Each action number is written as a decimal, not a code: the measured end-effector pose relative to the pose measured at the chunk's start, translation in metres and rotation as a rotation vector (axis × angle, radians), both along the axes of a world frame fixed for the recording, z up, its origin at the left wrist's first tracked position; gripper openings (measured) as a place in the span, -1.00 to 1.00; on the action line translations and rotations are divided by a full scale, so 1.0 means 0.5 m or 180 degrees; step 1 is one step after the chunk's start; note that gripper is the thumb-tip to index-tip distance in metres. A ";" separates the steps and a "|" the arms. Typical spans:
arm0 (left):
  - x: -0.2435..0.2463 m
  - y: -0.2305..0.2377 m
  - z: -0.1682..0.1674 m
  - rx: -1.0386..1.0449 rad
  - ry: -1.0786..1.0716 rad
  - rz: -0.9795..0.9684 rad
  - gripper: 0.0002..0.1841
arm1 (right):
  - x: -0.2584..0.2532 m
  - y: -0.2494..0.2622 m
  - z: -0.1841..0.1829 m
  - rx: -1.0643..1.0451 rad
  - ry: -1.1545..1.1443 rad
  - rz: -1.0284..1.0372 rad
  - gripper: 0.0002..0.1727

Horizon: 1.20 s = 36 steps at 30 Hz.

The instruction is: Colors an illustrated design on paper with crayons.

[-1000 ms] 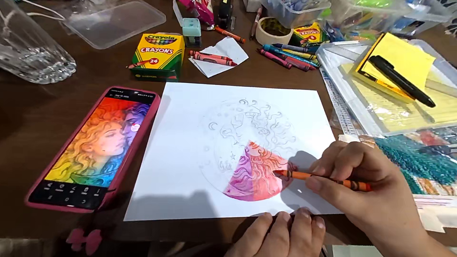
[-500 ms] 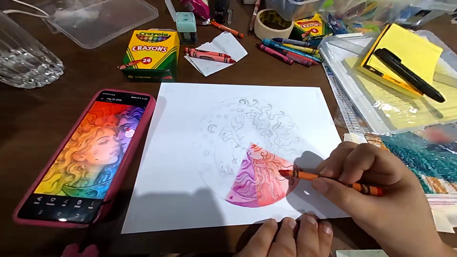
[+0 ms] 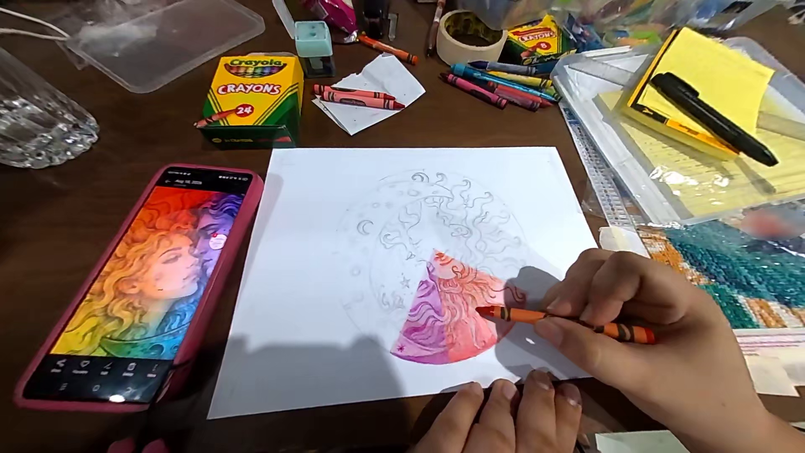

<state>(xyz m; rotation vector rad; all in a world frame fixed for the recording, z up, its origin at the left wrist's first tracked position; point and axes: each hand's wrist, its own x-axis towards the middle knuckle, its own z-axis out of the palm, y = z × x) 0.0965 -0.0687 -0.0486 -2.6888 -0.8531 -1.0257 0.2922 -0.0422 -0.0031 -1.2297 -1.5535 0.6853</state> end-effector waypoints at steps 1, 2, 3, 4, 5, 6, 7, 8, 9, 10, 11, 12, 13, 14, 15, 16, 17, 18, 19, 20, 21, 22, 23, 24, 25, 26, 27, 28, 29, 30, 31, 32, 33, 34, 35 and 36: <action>0.000 0.000 -0.001 0.0016 0.0007 0.0004 -0.71 | 0.001 0.000 0.001 -0.0023 0.0016 -0.0071 -0.75; -0.001 -0.001 -0.004 0.0011 -0.0008 0.0007 -0.72 | 0.002 0.000 0.002 -0.0053 0.0033 -0.0155 -0.74; -0.002 -0.004 -0.009 -0.0018 -0.0041 0.0015 -0.73 | 0.002 0.000 0.003 -0.0079 0.0052 -0.0227 -0.74; -0.003 -0.005 -0.012 -0.0027 -0.0070 0.0013 -0.73 | 0.001 0.001 0.003 -0.0085 0.0074 -0.0241 -0.73; -0.003 -0.005 -0.014 -0.0024 -0.0095 0.0009 -0.74 | 0.001 0.001 0.003 -0.0080 0.0073 -0.0199 -0.73; -0.003 -0.004 -0.014 -0.0021 -0.0115 0.0007 -0.74 | 0.001 0.001 0.003 -0.0075 0.0058 -0.0119 -0.74; -0.002 -0.004 -0.015 -0.0018 -0.0131 0.0007 -0.74 | 0.000 0.000 0.002 -0.0063 0.0049 -0.0030 -0.74; -0.002 -0.003 -0.014 -0.0018 -0.0132 0.0011 -0.74 | -0.001 0.000 0.002 -0.0053 0.0041 0.0022 -0.75; -0.002 -0.003 -0.014 -0.0020 -0.0123 0.0012 -0.74 | -0.001 0.000 0.002 -0.0051 0.0044 0.0026 -0.75; -0.002 -0.003 -0.012 -0.0024 -0.0092 0.0015 -0.74 | -0.001 0.000 0.002 -0.0050 0.0040 -0.0019 -0.75; -0.003 -0.002 -0.009 -0.0023 -0.0053 0.0006 -0.73 | 0.000 0.000 0.002 -0.0048 0.0024 -0.0106 -0.75; -0.003 0.000 -0.005 -0.0015 -0.0024 -0.0020 -0.72 | 0.000 0.001 0.003 -0.0067 0.0008 -0.0217 -0.74; -0.004 0.000 -0.003 -0.0010 -0.0008 -0.0028 -0.72 | 0.001 0.001 0.004 -0.0082 0.0012 -0.0298 -0.73; -0.004 0.000 -0.006 -0.0004 -0.0031 -0.0030 -0.72 | 0.000 0.001 0.004 -0.0091 0.0017 -0.0313 -0.73; -0.004 -0.001 -0.010 -0.0006 -0.0064 -0.0017 -0.73 | 0.000 0.001 0.004 -0.0084 0.0027 -0.0260 -0.73; -0.004 -0.001 -0.012 -0.0002 -0.0082 -0.0015 -0.73 | 0.000 0.001 0.003 -0.0067 0.0036 -0.0162 -0.73; -0.003 0.000 -0.009 0.0003 -0.0061 -0.0017 -0.73 | -0.001 0.000 0.003 -0.0053 0.0029 -0.0062 -0.74; -0.002 0.002 -0.003 0.0019 -0.0027 -0.0036 -0.73 | -0.002 0.000 0.002 -0.0047 0.0025 0.0004 -0.75; -0.001 0.003 0.000 0.0012 -0.0007 -0.0043 -0.72 | -0.002 0.000 0.002 -0.0047 0.0032 0.0034 -0.75; -0.001 0.002 -0.001 0.0003 -0.0020 -0.0047 -0.72 | -0.001 0.000 0.002 -0.0059 0.0042 0.0005 -0.76; -0.001 0.000 -0.005 -0.0020 -0.0037 -0.0027 -0.72 | 0.000 0.000 0.003 -0.0070 0.0052 -0.0079 -0.75; -0.002 0.000 -0.006 -0.0023 -0.0053 -0.0029 -0.72 | 0.002 0.001 0.004 -0.0082 0.0049 -0.0194 -0.75; -0.003 0.000 -0.005 -0.0022 -0.0030 -0.0037 -0.71 | 0.003 0.001 0.004 -0.0091 0.0032 -0.0287 -0.73; -0.003 0.003 -0.002 0.0012 -0.0005 -0.0058 -0.70 | 0.002 0.001 0.005 -0.0095 0.0035 -0.0332 -0.72; -0.003 0.003 -0.002 0.0023 0.0001 -0.0059 -0.71 | 0.001 0.001 0.005 -0.0093 0.0049 -0.0317 -0.72; -0.003 0.003 -0.003 0.0014 -0.0025 -0.0047 -0.71 | 0.000 0.000 0.005 -0.0091 0.0048 -0.0250 -0.72; -0.002 0.000 -0.007 -0.0017 -0.0065 -0.0019 -0.73 | -0.001 -0.001 0.004 -0.0075 0.0033 -0.0138 -0.73; -0.001 0.000 -0.008 -0.0028 -0.0107 -0.0017 -0.74 | -0.002 -0.001 0.003 -0.0061 0.0027 -0.0049 -0.75; 0.000 0.000 -0.008 -0.0042 -0.0124 -0.0031 -0.74 | -0.002 -0.001 0.003 -0.0057 0.0024 -0.0007 -0.76; 0.000 0.001 -0.008 -0.0048 -0.0109 -0.0040 -0.74 | -0.001 -0.001 0.002 -0.0059 0.0024 -0.0025 -0.76; -0.001 0.001 -0.007 -0.0043 -0.0082 -0.0052 -0.73 | 0.001 0.000 0.002 -0.0072 0.0035 -0.0093 -0.76; -0.002 0.003 -0.004 -0.0017 -0.0065 -0.0075 -0.72 | 0.002 0.001 0.003 -0.0089 0.0042 -0.0192 -0.75; -0.003 0.003 -0.002 -0.0011 -0.0041 -0.0081 -0.71 | 0.004 0.002 0.004 -0.0107 0.0040 -0.0278 -0.73; -0.003 0.004 -0.001 0.0001 -0.0018 -0.0080 -0.71 | 0.003 0.002 0.005 -0.0125 0.0051 -0.0331 -0.72; -0.003 0.004 0.000 0.0011 -0.0003 -0.0078 -0.72 | 0.001 0.002 0.005 -0.0136 0.0068 -0.0343 -0.72; -0.003 0.004 0.000 0.0018 0.0007 -0.0086 -0.72 | 0.000 0.001 0.006 -0.0134 0.0078 -0.0297 -0.72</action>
